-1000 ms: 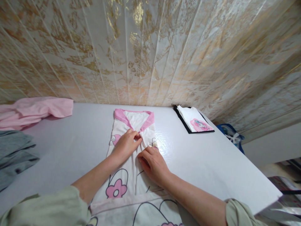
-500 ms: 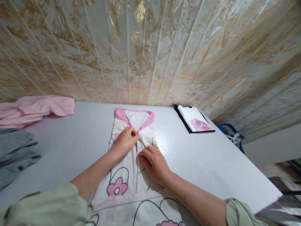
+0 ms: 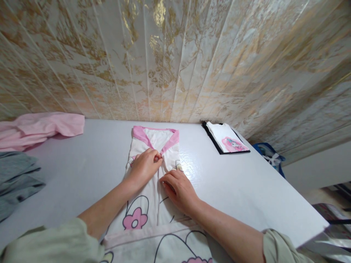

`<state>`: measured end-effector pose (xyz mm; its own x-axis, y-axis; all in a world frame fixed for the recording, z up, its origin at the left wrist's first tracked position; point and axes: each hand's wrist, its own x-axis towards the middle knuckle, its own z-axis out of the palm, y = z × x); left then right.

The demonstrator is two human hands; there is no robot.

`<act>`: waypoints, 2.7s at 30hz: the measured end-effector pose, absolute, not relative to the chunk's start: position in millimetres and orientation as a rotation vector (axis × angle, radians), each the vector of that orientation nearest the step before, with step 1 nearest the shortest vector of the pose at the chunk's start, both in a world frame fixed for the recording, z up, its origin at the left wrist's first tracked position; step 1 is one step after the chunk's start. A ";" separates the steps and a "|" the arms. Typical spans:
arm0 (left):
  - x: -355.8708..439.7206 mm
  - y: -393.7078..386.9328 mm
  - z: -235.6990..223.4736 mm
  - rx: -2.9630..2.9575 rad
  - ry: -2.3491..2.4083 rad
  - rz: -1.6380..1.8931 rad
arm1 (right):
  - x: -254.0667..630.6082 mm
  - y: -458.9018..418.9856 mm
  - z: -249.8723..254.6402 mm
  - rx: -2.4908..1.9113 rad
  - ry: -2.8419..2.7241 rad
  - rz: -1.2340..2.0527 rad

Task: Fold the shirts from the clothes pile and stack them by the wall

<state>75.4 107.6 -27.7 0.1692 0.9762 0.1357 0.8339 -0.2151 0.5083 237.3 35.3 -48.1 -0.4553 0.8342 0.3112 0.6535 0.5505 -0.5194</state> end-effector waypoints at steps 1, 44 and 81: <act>77.0 106.1 -29.5 2.133 1.738 0.627 | 238.4 35.2 -46.7 -1.194 -2.248 0.444; 84.6 111.4 -48.8 2.244 1.714 0.656 | 257.8 194.4 -54.2 -1.954 -2.012 -0.026; 80.0 104.1 -51.0 2.302 1.702 0.651 | 261.9 197.1 -56.8 -1.921 -1.928 0.048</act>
<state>80.0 104.1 -51.0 0.2377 0.9447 0.2259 0.8544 -0.3140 0.4141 261.9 197.1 -56.8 0.0394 0.9637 0.2641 0.9492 0.0465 -0.3112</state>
